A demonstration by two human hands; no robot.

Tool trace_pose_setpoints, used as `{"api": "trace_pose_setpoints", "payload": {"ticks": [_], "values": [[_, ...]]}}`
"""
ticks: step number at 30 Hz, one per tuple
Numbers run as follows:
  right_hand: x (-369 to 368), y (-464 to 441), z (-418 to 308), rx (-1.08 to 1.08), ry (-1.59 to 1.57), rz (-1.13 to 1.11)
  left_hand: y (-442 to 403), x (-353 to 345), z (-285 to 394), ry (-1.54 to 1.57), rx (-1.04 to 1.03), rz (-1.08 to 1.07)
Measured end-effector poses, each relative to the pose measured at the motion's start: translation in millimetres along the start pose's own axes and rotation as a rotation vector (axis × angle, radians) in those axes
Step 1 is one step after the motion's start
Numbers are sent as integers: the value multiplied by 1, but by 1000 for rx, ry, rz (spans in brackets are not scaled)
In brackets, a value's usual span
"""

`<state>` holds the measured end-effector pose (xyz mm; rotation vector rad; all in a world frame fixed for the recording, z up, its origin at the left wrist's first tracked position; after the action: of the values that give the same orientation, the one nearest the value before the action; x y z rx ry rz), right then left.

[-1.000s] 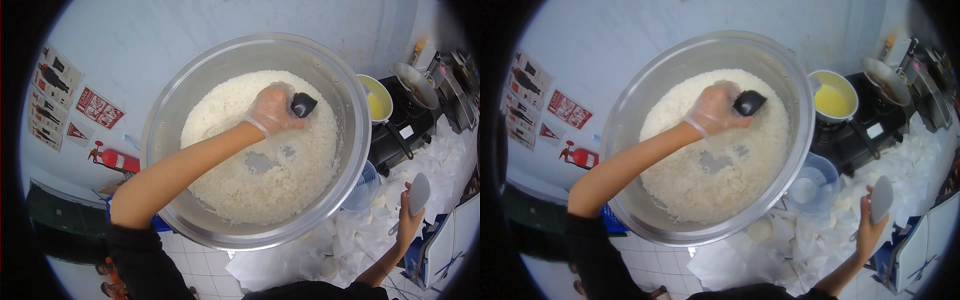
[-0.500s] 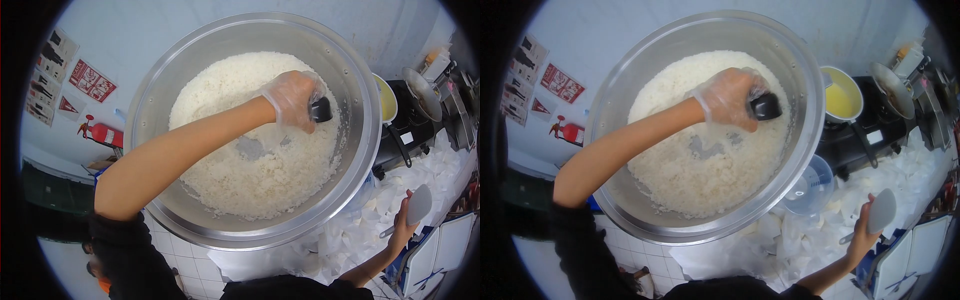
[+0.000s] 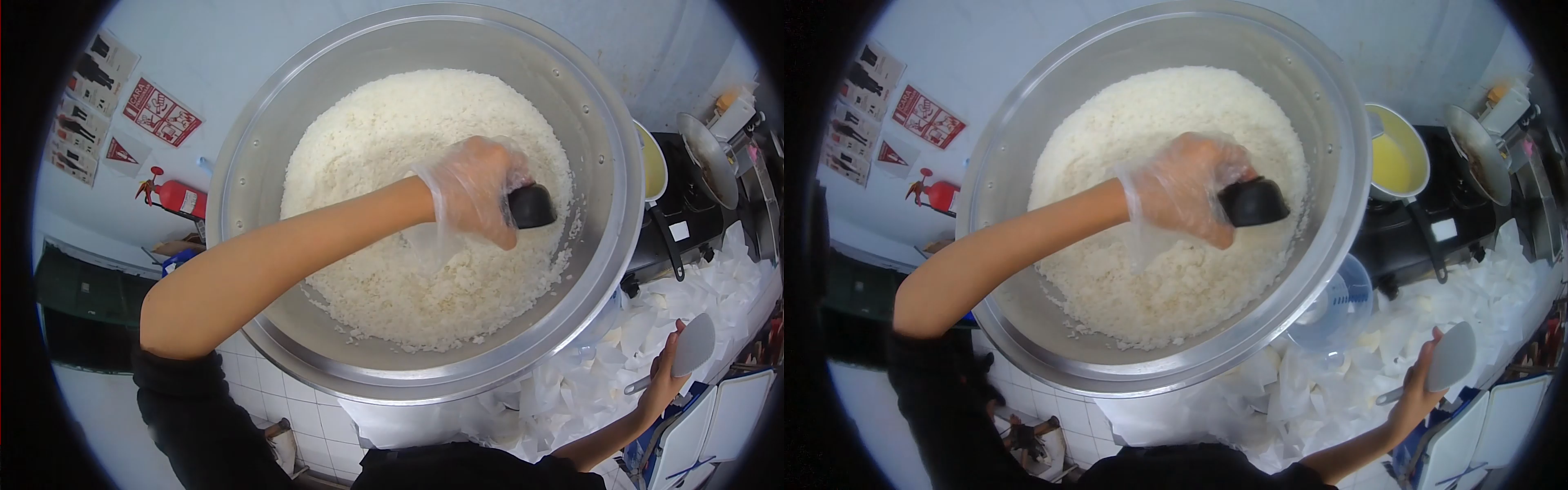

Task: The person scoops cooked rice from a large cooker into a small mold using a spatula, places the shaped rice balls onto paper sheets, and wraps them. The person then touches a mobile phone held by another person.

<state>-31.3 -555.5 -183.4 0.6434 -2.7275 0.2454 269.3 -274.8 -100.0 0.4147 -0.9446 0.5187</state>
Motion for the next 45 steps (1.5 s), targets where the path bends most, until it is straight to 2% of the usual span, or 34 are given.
{"api": "trace_pose_setpoints", "payload": {"ticks": [4, 10, 22, 30, 33, 36, 38, 40, 42, 44, 45], "values": [[-6, 1, -5, 31, -26, 1, 7, -9, 14, -13, -30, -86], [-5, 2, -6, 7, -31, -3, 32, -13, 13, 96, -43, -77], [-5, 2, -26, 77, -43, -6, 73, -8, 6, 235, -59, -190], [5, 3, -36, 138, 12, -14, 102, 11, -5, 363, 96, -268], [-1, 1, -48, 216, -89, -61, 117, 19, -13, 462, 158, -311], [-15, -2, -69, 216, -381, -337, 134, 35, -29, 537, 129, -322], [-19, -17, -76, 166, -250, -341, 147, 47, -36, 619, 164, -290], [-29, -15, -115, 271, -205, -428, 162, 58, -41, 746, 278, -225], [-40, 5, -172, 535, -237, -588, 175, 75, -41, 757, 291, -148], [-60, 4, -204, 567, -244, -684, 184, 89, -42, 817, 305, -55], [-87, 14, -242, 676, -103, -928, 191, 99, -39, 854, 300, 3]]}}
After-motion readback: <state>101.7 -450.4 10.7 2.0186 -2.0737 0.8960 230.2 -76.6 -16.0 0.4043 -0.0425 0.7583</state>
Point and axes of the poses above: each hand's wrist, its own y-axis away from the middle knuckle, its own x-axis out of the back of the hand, z = x × y, the point moved 7 cm from there along -y, towards the middle knuckle, and after that the axes turned 1 degree about z, right-handed, at the moved point
